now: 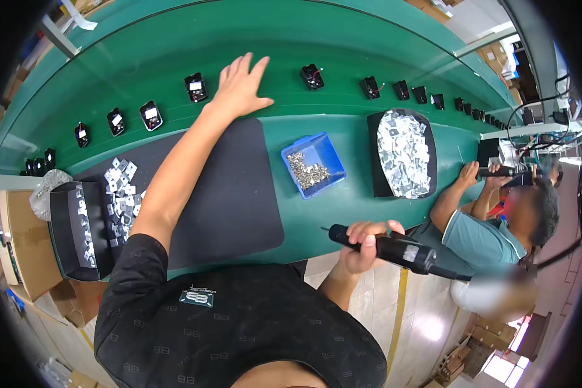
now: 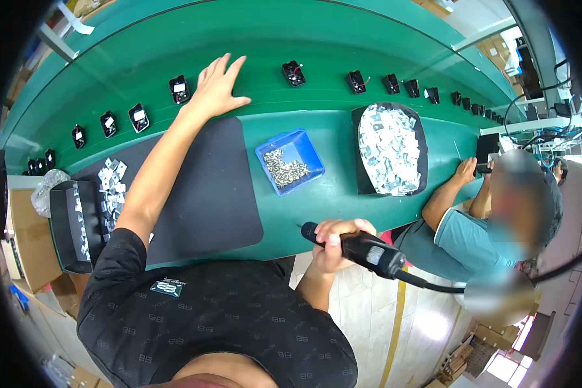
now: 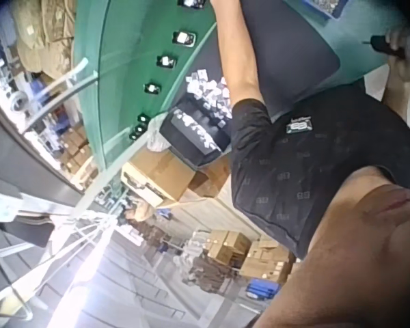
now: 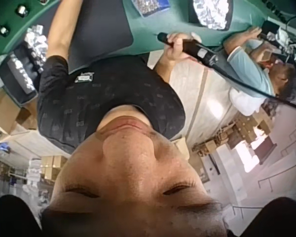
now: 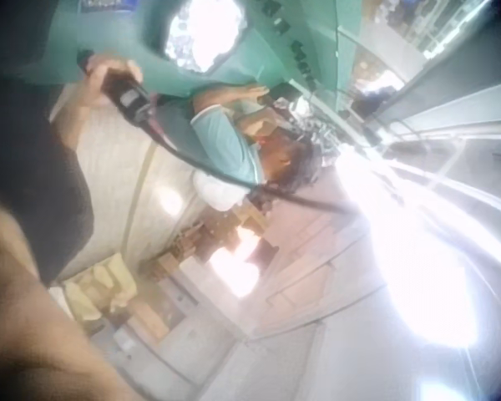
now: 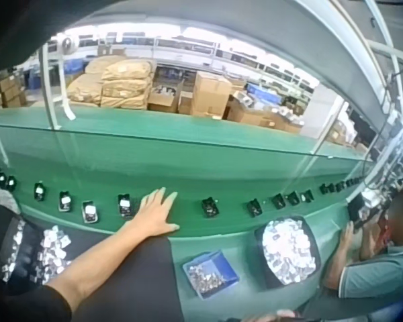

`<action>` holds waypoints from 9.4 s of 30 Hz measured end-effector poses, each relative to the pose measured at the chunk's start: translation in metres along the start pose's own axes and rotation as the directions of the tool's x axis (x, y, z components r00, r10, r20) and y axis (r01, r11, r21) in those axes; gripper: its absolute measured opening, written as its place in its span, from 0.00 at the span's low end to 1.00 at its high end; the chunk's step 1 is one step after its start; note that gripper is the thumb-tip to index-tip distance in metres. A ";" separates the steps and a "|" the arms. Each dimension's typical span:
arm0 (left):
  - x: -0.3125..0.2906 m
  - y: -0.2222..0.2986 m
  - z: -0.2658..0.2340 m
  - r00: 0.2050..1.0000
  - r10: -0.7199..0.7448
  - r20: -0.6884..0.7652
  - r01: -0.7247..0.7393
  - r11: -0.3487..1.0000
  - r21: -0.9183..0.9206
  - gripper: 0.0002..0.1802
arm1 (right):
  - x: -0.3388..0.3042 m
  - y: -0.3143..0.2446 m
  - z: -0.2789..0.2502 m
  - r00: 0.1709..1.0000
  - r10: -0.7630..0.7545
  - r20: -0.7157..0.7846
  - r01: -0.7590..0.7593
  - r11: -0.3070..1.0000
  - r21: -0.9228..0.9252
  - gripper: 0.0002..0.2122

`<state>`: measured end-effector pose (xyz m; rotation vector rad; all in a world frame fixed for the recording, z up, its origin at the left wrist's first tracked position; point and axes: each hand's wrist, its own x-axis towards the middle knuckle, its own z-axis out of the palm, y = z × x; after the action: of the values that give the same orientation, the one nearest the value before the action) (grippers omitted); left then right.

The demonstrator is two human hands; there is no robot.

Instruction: Assembling small electronic components using a handheld electric screwdriver on a factory production line.

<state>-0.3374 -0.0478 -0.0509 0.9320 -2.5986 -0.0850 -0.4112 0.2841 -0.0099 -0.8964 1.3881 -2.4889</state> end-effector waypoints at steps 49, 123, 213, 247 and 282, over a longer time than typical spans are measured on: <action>-0.228 -0.025 -0.121 0.941 -0.323 -0.099 0.294 0.927 -0.232 0.16 | 0.063 0.084 -0.013 0.989 -0.111 -0.102 0.078 0.955 -0.286 0.21; -0.185 0.016 -0.065 0.935 -0.219 0.279 0.345 0.742 -0.575 0.13 | 0.014 -0.006 0.050 0.972 0.080 0.221 -0.185 0.841 0.509 0.21; -0.198 0.029 -0.074 0.955 0.183 0.234 -0.043 0.865 -0.500 0.38 | -0.028 0.046 0.104 0.969 0.096 0.228 -0.186 0.889 0.418 0.19; -0.202 0.033 -0.065 0.975 0.121 0.185 -0.004 0.849 -0.529 0.39 | -0.033 0.069 0.109 0.964 0.048 0.263 -0.136 0.935 0.327 0.20; -0.200 0.029 -0.064 0.971 0.143 0.190 -0.011 0.825 -0.566 0.38 | -0.034 0.076 0.106 0.918 0.074 0.390 -0.222 0.910 0.349 0.15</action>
<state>-0.1895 0.1039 -0.0518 0.6182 -2.5591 -0.9345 -0.3346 0.1790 -0.0446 -1.0486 0.7740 -2.2109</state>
